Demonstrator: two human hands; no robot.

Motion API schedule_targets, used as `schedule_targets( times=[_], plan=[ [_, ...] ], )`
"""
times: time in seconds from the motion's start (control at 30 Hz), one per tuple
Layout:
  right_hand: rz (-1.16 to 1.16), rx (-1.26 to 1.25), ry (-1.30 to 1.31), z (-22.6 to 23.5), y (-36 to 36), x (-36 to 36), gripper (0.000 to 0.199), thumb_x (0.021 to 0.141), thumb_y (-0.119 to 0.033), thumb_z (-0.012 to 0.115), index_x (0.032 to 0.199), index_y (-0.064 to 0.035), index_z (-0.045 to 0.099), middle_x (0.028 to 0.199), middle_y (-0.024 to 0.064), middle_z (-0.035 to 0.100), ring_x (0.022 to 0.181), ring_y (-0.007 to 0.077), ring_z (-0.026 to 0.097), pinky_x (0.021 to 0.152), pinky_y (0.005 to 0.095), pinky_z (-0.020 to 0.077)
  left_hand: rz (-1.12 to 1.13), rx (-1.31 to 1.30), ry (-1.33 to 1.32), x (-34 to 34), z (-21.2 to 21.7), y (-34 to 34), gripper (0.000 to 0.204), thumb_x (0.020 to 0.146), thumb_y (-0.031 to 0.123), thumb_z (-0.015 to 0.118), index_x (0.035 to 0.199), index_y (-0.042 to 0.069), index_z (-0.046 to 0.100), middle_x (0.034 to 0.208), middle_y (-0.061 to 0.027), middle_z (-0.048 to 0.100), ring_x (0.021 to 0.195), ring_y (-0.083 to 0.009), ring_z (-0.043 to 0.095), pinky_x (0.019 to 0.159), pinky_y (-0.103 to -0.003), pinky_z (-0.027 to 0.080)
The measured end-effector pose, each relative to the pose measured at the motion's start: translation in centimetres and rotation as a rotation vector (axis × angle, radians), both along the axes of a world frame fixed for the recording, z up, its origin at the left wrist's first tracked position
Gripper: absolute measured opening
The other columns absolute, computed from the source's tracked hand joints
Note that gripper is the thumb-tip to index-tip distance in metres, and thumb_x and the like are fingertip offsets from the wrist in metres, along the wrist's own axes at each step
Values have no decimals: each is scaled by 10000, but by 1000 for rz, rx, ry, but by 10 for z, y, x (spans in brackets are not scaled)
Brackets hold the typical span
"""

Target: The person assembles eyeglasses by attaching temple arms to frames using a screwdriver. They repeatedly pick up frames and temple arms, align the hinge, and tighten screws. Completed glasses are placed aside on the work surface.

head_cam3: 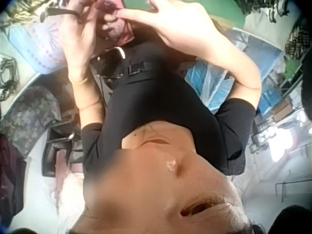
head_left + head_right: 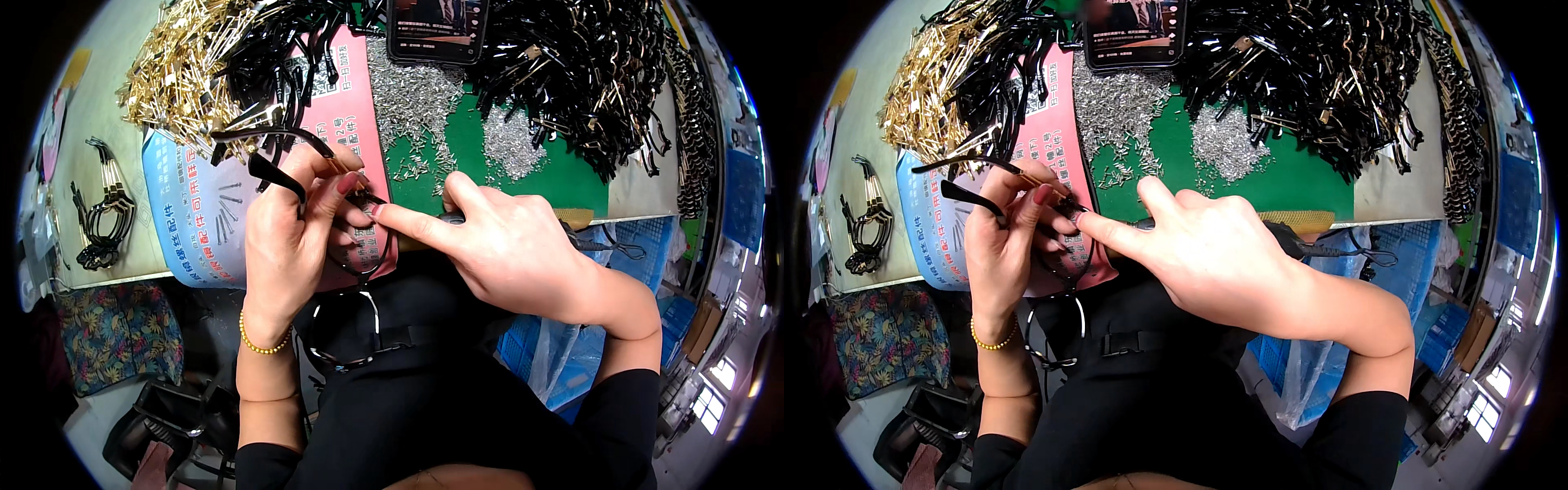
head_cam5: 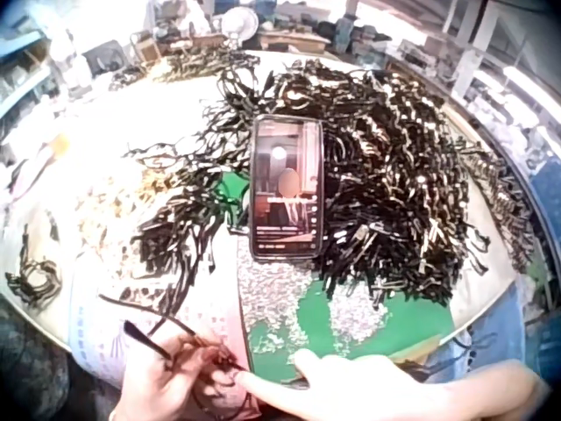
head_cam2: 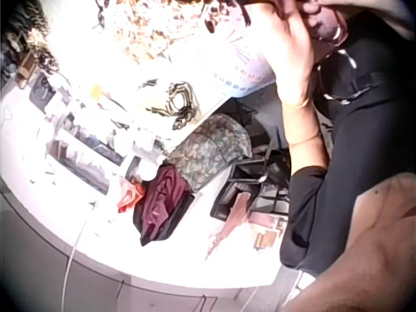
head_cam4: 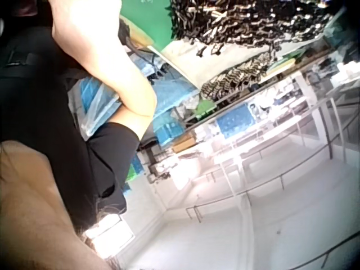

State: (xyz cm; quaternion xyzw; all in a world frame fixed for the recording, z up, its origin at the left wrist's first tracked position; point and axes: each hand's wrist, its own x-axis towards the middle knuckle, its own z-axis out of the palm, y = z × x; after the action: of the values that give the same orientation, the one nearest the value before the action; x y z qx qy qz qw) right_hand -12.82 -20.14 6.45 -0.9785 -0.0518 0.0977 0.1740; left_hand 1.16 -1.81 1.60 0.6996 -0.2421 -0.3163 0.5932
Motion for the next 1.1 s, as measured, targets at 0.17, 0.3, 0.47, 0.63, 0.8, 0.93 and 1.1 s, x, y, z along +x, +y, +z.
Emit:
schedule_targets(
  times=[0.17,0.3,0.47,0.63,0.8,0.93,1.1],
  plan=[
    [2,13,23,1,-1,5,615,791,-39,639,1380,-213,620,928,144,564,666,268,650,495,363,509,-26,36,-61,0,1,1,131,1028,4,543,1113,10,642,941,-54,713,748,-98,715,586,-213,549],
    [-8,21,26,-1,-1,5,610,787,-37,646,1371,-210,624,918,141,562,660,267,647,497,361,508,-20,37,-41,-1,-2,0,122,1008,-11,565,1091,13,651,937,-59,713,739,-101,716,584,-223,551],
    [-10,18,26,-1,-1,5,600,787,-39,648,1364,-203,627,919,143,560,653,271,645,492,373,502,-100,-31,-514,-1,-12,-1,179,913,-85,607,1054,14,659,872,-91,696,639,-174,701,602,-293,553],
    [-4,34,26,0,-1,7,610,786,-39,648,1375,-196,617,925,150,558,649,272,643,491,375,500,-84,68,-589,-5,-8,0,301,750,-150,586,1000,-1,664,919,-87,698,658,-209,683,622,-311,559],
    [-60,6,2,-3,1,5,635,840,-66,642,1434,-278,567,892,106,514,687,261,642,500,371,530,-38,56,-584,-5,-12,-3,249,819,-103,642,1036,18,654,856,-90,689,634,-189,678,590,-311,542],
    [-88,-27,-49,-8,6,4,640,844,-66,642,1440,-288,565,890,100,511,669,262,635,509,370,539,8,106,-382,-6,-5,-6,97,952,-11,649,1040,29,646,797,-79,683,584,-139,660,556,-288,518],
    [-106,-46,-78,-8,11,5,655,823,-61,652,1431,-297,581,885,94,507,651,254,623,510,364,538,30,107,-349,-6,-8,-4,113,947,-8,661,1056,22,652,785,-73,670,581,-129,654,554,-282,518]
  ],
)
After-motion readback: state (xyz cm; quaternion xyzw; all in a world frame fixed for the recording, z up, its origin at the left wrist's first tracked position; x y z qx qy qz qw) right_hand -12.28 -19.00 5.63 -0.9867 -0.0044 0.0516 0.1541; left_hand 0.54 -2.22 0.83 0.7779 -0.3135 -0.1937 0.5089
